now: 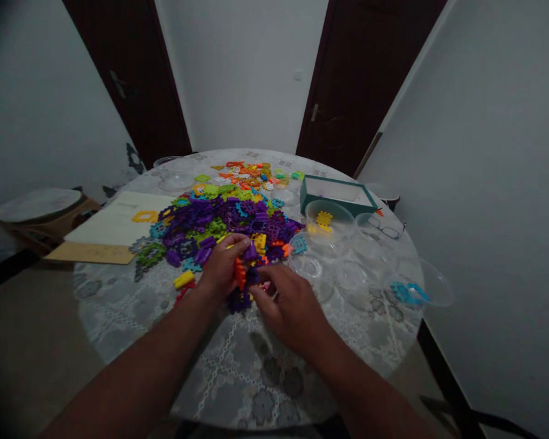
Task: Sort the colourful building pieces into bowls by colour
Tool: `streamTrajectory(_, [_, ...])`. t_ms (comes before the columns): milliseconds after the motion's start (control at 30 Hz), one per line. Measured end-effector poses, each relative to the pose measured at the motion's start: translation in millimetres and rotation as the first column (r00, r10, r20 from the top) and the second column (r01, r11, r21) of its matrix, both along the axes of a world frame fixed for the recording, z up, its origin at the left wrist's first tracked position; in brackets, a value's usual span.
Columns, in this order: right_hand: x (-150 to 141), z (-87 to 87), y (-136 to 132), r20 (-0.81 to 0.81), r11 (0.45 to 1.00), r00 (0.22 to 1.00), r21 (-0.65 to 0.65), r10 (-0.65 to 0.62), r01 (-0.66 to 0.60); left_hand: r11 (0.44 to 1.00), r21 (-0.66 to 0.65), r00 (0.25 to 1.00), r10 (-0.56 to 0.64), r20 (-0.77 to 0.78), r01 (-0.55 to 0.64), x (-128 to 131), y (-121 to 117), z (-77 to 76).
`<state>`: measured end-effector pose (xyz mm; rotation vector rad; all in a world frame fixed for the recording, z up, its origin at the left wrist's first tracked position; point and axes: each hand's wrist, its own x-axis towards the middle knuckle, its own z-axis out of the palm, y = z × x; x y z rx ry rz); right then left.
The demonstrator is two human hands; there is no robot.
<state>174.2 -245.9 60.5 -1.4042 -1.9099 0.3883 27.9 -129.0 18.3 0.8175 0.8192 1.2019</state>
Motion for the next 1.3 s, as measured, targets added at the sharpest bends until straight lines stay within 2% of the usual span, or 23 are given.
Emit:
streamTrajectory(133, [-29,-13.4,21,0.002,0.999,1.000,-0.047,0.000,0.000,0.991,0.094,0.989,0.102,-0.112,-0.091,1,1,-3.0])
streamTrajectory(267, [-24,-16.9,30,-0.041,0.997,0.997,-0.051,-0.059,0.056,0.987,0.101,0.989,0.130,-0.075,-0.122,1,3,-6.5])
streamTrajectory(433, [20,-3.1,17,-0.232,0.984,0.957,-0.041,-0.176,0.171,0.999,0.036,0.999,0.036,0.008,-0.037,0,5,-5.0])
streamTrajectory(533, [61,4.5,9,-0.350,0.935,0.870,-0.060,-0.348,0.350,1.000,0.008,0.999,0.012,0.036,-0.012,-1,6,-2.0])
streamTrajectory(633, [100,6.8,4,-0.397,0.874,0.790,-0.069,-0.467,0.481,1.000,-0.014,0.998,-0.021,0.066,0.022,-2,7,-1.5])
streamTrajectory(733, [130,3.2,-1,-0.307,0.805,0.760,-0.039,-0.573,0.592,0.998,-0.030,0.996,-0.052,0.067,0.054,-3,8,-2.9])
streamTrajectory(833, [155,-5.7,-5,-0.084,0.724,0.729,0.090,-0.679,0.684,0.993,-0.049,0.993,-0.104,0.050,0.106,-3,6,-2.6])
streamTrajectory(933, [170,-15.7,-6,0.121,0.678,0.674,0.261,-0.729,0.687,0.985,-0.056,0.986,-0.157,0.064,0.161,-3,3,-1.3])
streamTrajectory(1000, [170,-18.2,-5,0.167,0.664,0.654,0.354,-0.738,0.659,0.982,-0.059,0.981,-0.178,0.072,0.182,-3,2,-1.4])
streamTrajectory(1067, [157,-14.6,-3,0.148,0.682,0.688,0.388,-0.710,0.620,0.975,-0.060,0.975,-0.207,0.084,0.212,-3,2,-2.3])
streamTrajectory(1100, [147,-10.7,-2,0.126,0.713,0.728,0.373,-0.673,0.594,0.971,-0.058,0.970,-0.224,0.095,0.231,-3,2,-2.8])
streamTrajectory(1233, [89,7.7,3,0.033,0.901,0.915,0.187,-0.403,0.390,0.951,-0.032,0.947,-0.301,0.116,0.306,-4,0,-2.4])
streamTrajectory(1300, [60,11.0,9,0.008,0.959,0.964,0.109,-0.266,0.263,0.933,-0.012,0.929,-0.356,0.099,0.359,-5,-2,-1.9])
